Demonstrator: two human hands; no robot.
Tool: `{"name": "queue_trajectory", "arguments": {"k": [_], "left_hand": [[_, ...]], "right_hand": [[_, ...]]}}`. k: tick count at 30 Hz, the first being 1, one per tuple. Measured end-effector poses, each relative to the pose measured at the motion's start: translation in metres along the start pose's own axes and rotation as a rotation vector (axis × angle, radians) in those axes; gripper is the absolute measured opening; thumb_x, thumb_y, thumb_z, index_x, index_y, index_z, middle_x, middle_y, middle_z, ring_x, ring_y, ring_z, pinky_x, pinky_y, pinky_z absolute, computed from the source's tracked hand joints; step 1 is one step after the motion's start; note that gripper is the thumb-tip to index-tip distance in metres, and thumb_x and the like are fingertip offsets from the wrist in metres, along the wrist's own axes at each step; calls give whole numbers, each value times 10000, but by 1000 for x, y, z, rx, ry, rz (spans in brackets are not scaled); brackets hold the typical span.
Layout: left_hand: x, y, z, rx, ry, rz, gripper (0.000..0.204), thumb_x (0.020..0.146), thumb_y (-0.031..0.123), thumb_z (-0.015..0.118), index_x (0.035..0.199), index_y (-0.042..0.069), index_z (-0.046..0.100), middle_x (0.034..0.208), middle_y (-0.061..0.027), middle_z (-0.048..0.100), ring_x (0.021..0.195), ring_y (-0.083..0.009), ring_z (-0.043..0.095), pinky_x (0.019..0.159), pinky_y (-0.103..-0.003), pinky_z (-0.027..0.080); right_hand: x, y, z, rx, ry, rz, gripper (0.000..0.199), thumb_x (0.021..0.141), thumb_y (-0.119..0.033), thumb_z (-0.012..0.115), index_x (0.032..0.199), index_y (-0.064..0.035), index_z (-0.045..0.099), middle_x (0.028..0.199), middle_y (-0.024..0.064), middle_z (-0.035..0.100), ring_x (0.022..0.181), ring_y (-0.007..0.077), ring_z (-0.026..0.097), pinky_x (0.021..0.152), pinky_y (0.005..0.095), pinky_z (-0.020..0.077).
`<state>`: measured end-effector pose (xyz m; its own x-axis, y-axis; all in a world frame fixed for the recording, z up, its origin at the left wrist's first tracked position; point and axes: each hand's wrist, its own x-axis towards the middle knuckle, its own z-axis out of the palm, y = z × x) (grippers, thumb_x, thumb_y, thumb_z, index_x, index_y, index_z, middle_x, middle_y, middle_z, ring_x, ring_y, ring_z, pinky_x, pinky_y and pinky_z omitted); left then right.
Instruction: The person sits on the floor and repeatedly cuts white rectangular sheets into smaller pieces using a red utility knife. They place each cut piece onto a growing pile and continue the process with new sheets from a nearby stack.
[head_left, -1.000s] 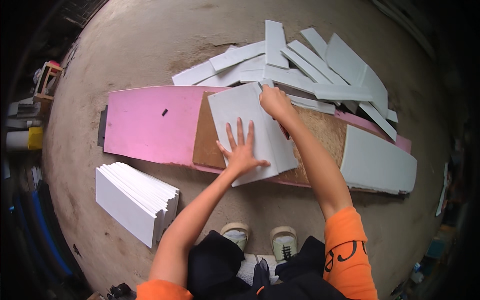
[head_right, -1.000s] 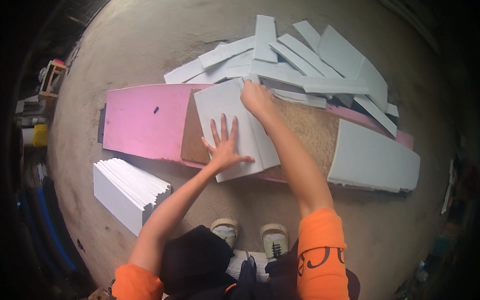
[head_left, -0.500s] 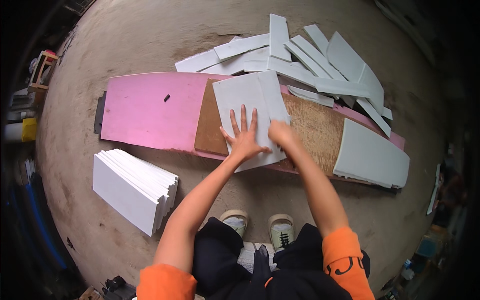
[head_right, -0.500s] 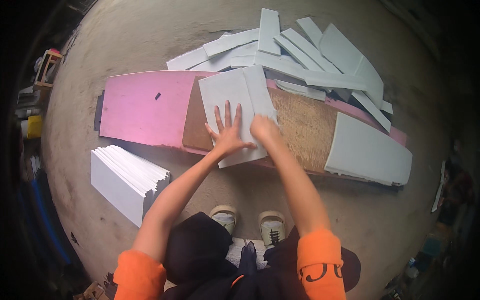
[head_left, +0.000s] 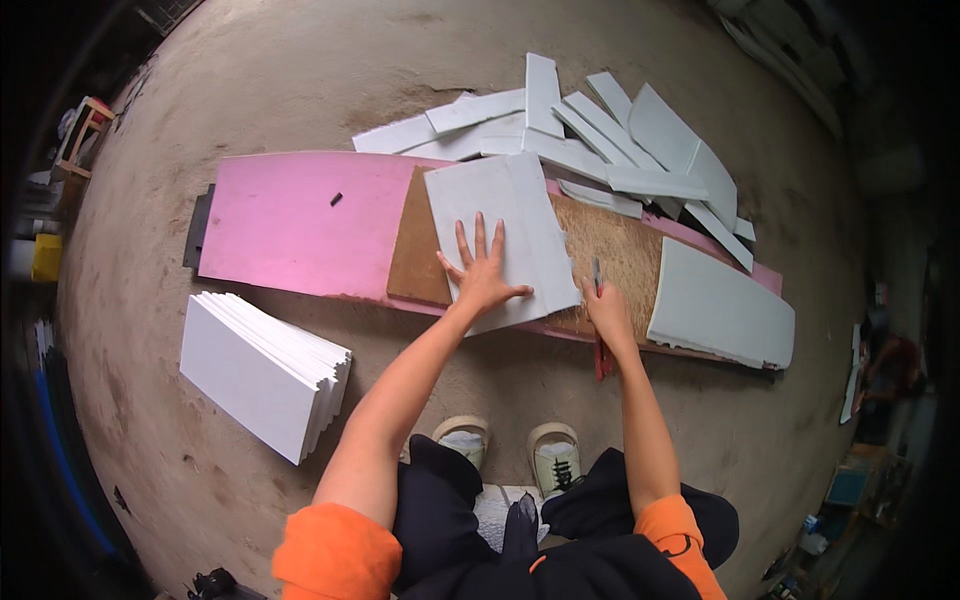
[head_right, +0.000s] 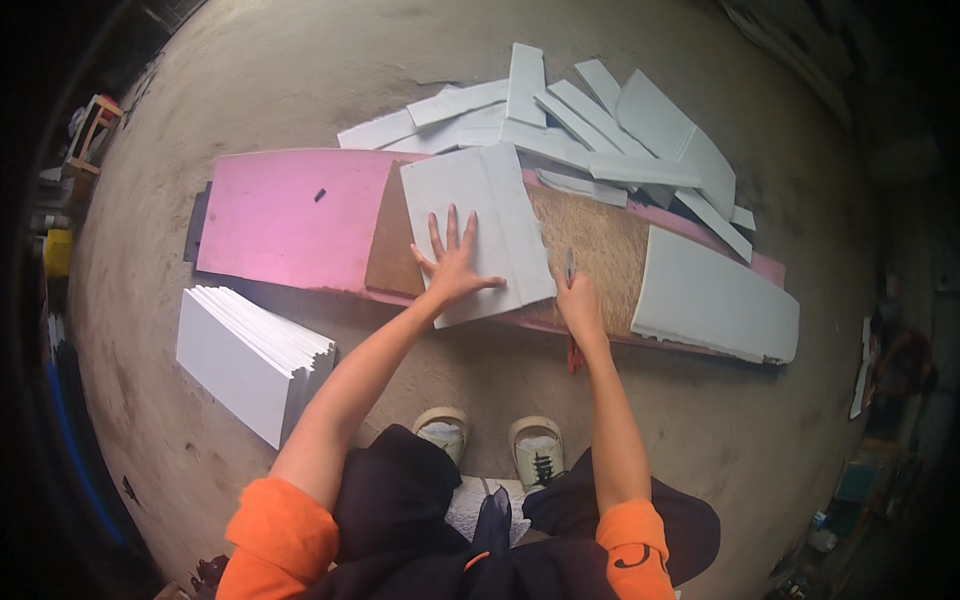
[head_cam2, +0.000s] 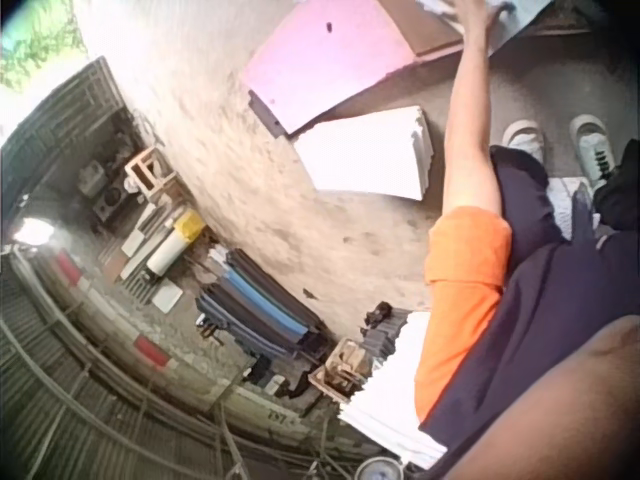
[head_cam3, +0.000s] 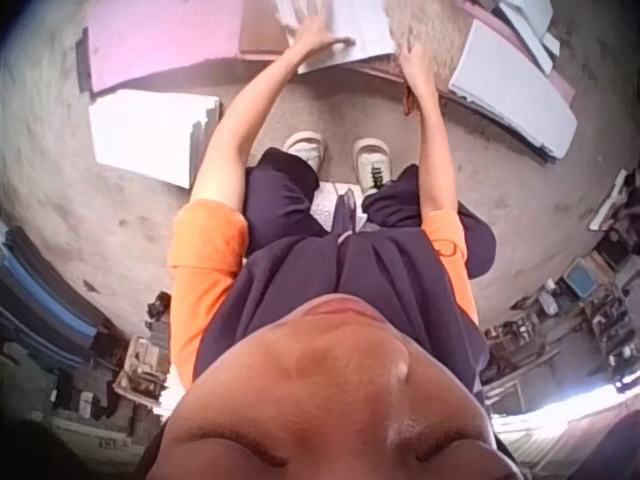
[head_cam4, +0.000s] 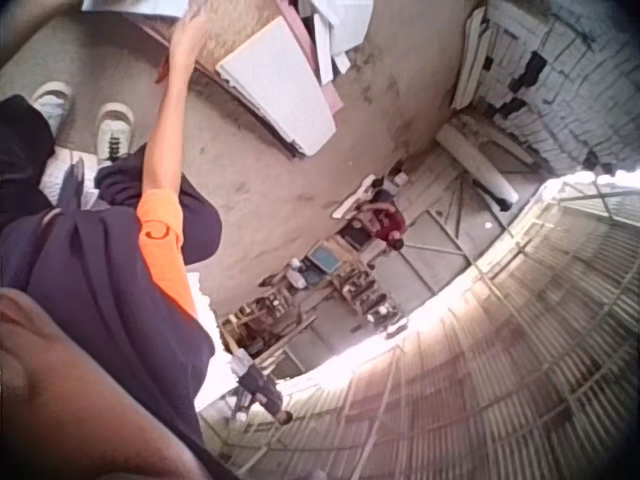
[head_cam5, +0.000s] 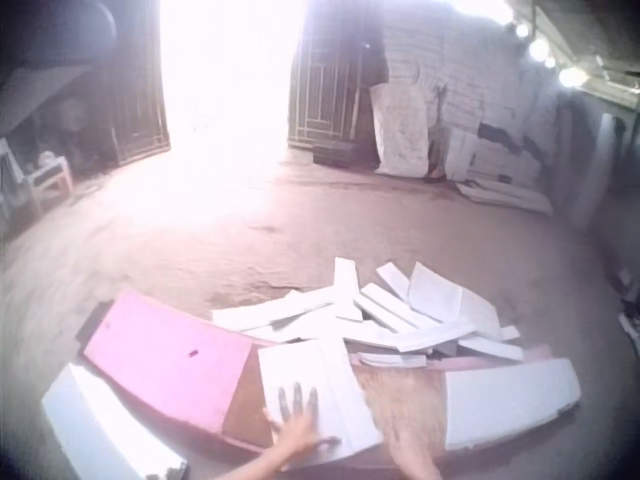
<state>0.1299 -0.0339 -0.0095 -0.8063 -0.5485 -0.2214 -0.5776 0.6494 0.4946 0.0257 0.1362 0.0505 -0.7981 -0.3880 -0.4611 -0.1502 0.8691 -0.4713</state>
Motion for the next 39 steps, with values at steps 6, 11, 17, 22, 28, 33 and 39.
{"name": "queue_trajectory", "arguments": {"k": [6,11,17,22,28,33,39], "left_hand": [[1,8,6,-95,156,-49,1081,500,653,673,1347,138,241,1466,-49,-21,1319,-323,-160,886,-723,-65],[-8,26,-11,-88,151,-105,1006,531,550,700,1321,134,235,1453,-122,-15,1309,-370,-150,909,-711,-51],[1,3,-35,-27,223,-113,875,596,331,690,1311,185,208,1424,-223,33,1312,-418,-41,965,-663,2],[24,-20,-63,169,259,-213,774,653,211,640,1307,110,237,1400,-256,108,1299,-451,44,990,-635,74],[31,17,-200,-128,569,124,712,817,397,545,1340,56,203,1400,-212,170,1332,-306,90,1027,-573,56],[2,67,-288,-358,329,328,515,868,335,513,1259,31,369,1190,-200,484,1151,-330,429,951,-470,320],[-51,121,-276,-176,402,467,337,859,237,523,1128,39,477,1011,-187,592,951,-314,576,790,-403,450]], "right_hand": [[40,-1,30,75,163,-162,376,633,-242,738,714,76,556,667,208,587,666,337,597,605,398,449],[41,0,23,200,68,-117,353,592,-236,764,699,24,551,635,128,582,607,250,585,571,357,448],[44,-38,-22,229,98,-169,312,603,-190,760,699,4,535,632,103,570,580,208,563,557,342,442],[23,-80,-96,197,202,-374,301,608,-172,749,725,7,537,653,92,574,599,191,552,573,324,439],[-23,-77,-181,413,146,-547,257,651,-129,736,703,-38,501,635,6,515,596,101,470,567,272,407],[-55,-53,-182,631,97,-706,258,691,-116,720,734,-58,472,646,-31,439,614,75,392,577,234,361],[-27,-11,-160,397,765,-751,259,848,-140,504,974,9,334,812,168,453,671,316,496,663,402,415]]}}
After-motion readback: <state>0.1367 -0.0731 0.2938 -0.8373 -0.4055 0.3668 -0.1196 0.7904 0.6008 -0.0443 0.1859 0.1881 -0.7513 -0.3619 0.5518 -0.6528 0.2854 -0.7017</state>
